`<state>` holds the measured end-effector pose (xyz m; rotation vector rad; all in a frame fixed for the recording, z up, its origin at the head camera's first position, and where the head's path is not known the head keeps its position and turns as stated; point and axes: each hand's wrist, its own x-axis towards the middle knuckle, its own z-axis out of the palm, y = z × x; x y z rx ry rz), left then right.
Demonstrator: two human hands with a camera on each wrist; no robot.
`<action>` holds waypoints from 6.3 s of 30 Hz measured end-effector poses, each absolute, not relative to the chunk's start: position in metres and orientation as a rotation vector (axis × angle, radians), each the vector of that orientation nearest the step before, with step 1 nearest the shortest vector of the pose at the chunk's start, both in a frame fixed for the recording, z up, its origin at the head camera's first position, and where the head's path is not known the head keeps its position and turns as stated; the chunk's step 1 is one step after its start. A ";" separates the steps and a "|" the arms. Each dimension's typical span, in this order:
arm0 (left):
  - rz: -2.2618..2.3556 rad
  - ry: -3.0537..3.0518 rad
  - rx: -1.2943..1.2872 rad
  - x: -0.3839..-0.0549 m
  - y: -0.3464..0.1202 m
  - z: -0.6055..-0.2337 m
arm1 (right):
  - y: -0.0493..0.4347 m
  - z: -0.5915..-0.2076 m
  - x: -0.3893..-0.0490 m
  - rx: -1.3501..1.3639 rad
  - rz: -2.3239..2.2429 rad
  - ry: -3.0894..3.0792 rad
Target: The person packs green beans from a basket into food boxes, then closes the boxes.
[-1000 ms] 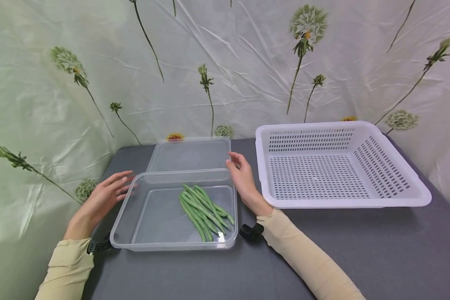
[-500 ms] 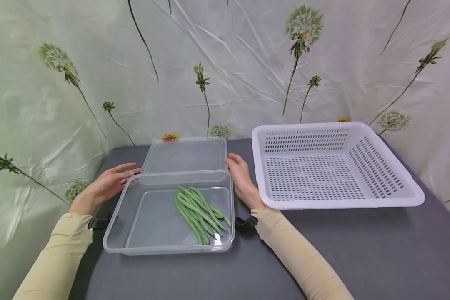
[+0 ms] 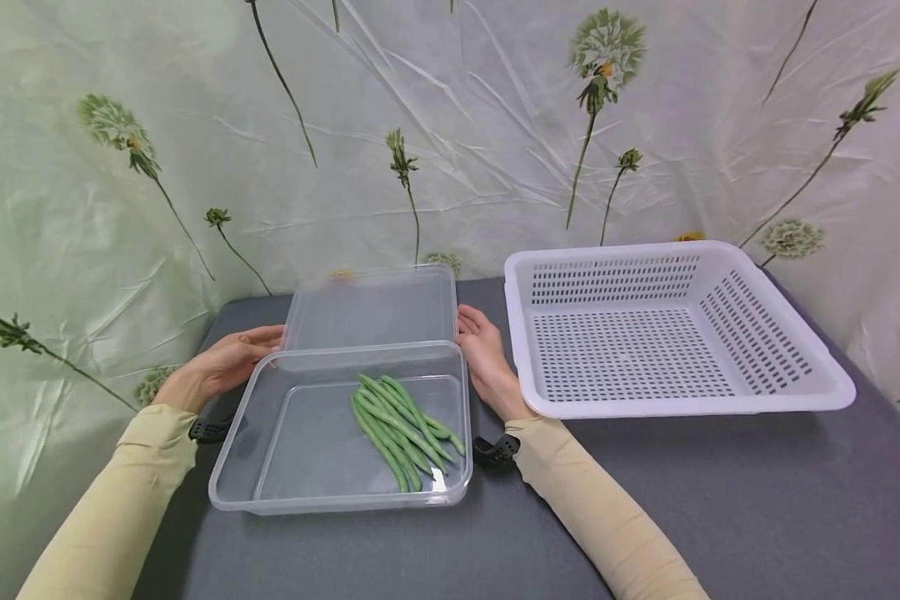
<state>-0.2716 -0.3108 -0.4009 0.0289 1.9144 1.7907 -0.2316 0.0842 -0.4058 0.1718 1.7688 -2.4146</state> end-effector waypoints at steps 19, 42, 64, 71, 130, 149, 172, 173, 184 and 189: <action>2.120 1.660 0.047 -0.269 -0.312 -0.390 | 0.080 -0.402 -0.224 0.086 -2.756 1.631; 2.333 1.447 0.175 -0.256 -0.305 -0.352 | 0.081 -0.376 -0.196 -0.447 -2.507 2.045; 2.353 1.541 0.240 -0.246 -0.299 -0.336 | 0.110 -0.316 -0.166 -0.221 -2.243 2.410; 2.334 1.618 0.366 -0.237 -0.302 -0.329 | 0.128 -0.306 -0.169 -0.193 -2.415 1.763; 1.527 2.337 0.202 -0.165 -0.319 -0.340 | 0.122 -0.334 -0.117 -0.467 -1.317 2.596; 1.485 2.306 0.232 -0.163 -0.318 -0.343 | 0.123 -0.341 -0.114 -0.478 -1.234 2.632; 1.209 2.591 0.346 -0.157 -0.290 -0.338 | 0.100 -0.348 -0.114 -0.784 -1.105 2.961; 1.121 2.652 0.401 -0.159 -0.285 -0.337 | 0.097 -0.349 -0.118 -0.831 -1.074 3.000; 0.643 2.875 0.671 -0.169 -0.263 -0.353 | 0.074 -0.355 -0.151 -0.735 -0.767 3.019; 0.596 2.922 0.713 -0.164 -0.260 -0.358 | 0.075 -0.354 -0.149 -0.726 -0.741 2.987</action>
